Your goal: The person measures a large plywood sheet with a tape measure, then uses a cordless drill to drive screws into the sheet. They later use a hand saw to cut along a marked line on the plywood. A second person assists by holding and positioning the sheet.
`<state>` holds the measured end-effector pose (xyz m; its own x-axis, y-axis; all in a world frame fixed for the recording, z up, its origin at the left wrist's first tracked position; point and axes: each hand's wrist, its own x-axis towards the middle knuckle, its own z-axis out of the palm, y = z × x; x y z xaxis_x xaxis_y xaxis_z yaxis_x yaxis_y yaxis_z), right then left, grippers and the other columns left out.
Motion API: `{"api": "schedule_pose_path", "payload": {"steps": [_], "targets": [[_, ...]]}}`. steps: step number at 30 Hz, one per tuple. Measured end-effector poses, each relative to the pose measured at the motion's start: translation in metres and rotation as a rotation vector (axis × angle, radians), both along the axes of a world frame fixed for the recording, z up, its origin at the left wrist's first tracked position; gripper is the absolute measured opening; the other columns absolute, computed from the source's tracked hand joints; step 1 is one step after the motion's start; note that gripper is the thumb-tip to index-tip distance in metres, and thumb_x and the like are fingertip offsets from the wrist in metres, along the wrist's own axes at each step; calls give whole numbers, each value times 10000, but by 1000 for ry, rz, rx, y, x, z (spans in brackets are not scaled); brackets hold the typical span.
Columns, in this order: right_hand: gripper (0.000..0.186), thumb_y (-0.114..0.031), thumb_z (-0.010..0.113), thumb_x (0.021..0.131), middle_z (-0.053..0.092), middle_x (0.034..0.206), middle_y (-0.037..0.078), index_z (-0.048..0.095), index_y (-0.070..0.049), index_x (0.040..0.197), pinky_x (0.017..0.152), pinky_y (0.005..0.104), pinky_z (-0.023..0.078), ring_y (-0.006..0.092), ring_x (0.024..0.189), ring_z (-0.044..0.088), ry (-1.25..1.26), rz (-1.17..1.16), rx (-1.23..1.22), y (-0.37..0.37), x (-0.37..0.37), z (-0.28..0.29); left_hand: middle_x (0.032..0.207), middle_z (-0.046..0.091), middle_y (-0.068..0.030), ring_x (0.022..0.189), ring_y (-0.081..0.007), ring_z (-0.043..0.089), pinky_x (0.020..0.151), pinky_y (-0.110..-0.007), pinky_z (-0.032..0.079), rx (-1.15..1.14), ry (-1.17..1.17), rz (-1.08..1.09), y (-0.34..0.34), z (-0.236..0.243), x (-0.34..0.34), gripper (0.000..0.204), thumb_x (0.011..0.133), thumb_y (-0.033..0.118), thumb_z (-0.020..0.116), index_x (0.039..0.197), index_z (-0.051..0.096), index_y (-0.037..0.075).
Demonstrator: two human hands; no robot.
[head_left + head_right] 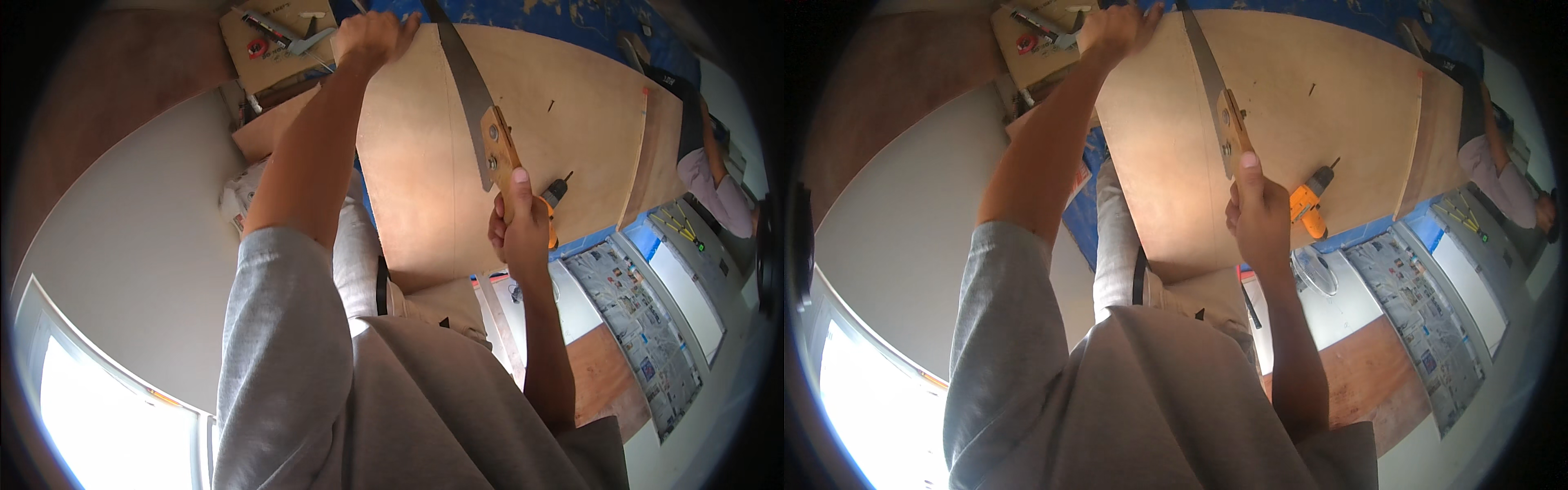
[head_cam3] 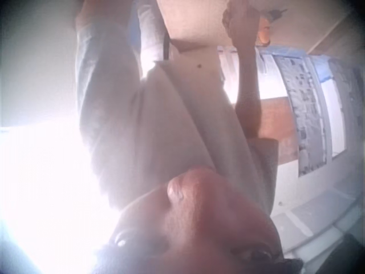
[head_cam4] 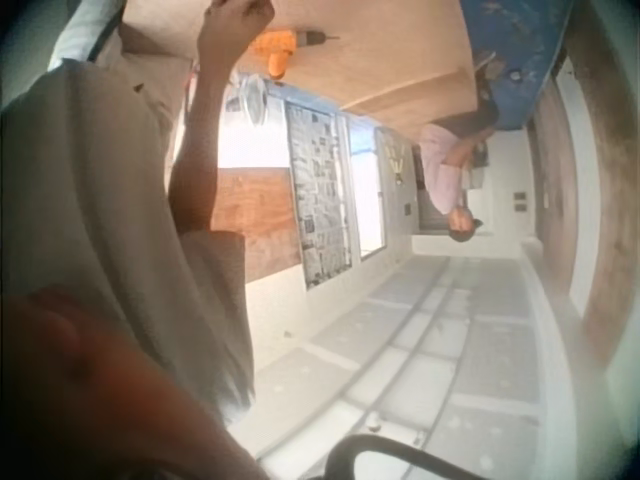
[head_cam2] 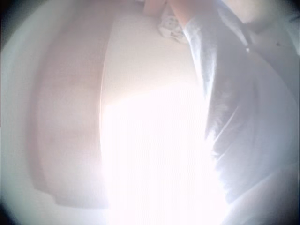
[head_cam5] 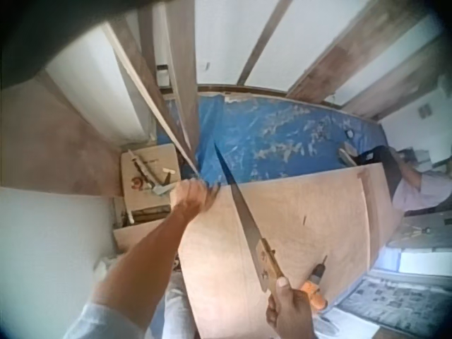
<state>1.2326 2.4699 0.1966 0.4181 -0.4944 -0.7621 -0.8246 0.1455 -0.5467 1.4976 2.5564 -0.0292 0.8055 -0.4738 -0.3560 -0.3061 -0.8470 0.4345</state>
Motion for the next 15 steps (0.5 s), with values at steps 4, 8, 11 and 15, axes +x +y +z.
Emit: {"api": "schedule_pose_path", "payload": {"steps": [4, 8, 11, 15], "targets": [[653, -700, 469, 992, 375, 513, -30, 431, -133, 670, 411, 265, 308, 89, 414, 383, 163, -107, -118, -2, 26, -15, 989, 777, -155, 997, -355, 743, 875, -445, 592, -11, -15, -37, 3, 1, 3, 642, 1043, 578, 358, 1036, 800, 113], [686, -758, 493, 949, 407, 529, -33, 455, -127, 681, 427, 269, 339, 96, 424, 404, -22, 84, -111, -15, 107, -60, 681, 584, -96, 612, -263, 563, 510, -415, 431, -161, -1198, -335, 12, -32, -6, 222, 933, 331, 635, 911, 731, 133], [694, -765, 498, 944, 415, 547, -32, 475, -116, 699, 453, 274, 365, 100, 446, 420, -25, 103, -136, -32, 147, -100, 750, 656, -136, 694, -307, 650, 580, -477, 514, -63, -311, -2, 10, -43, -5, 374, 969, 442, 586, 890, 748, 113], [722, -749, 473, 969, 419, 523, -31, 452, -124, 609, 442, 282, 346, 93, 435, 416, -12, 97, -111, -37, 131, -97, 909, 735, -193, 896, -362, 730, 774, -492, 595, -10, -533, -279, 13, -24, -3, 557, 993, 565, 496, 890, 762, 86]]}}
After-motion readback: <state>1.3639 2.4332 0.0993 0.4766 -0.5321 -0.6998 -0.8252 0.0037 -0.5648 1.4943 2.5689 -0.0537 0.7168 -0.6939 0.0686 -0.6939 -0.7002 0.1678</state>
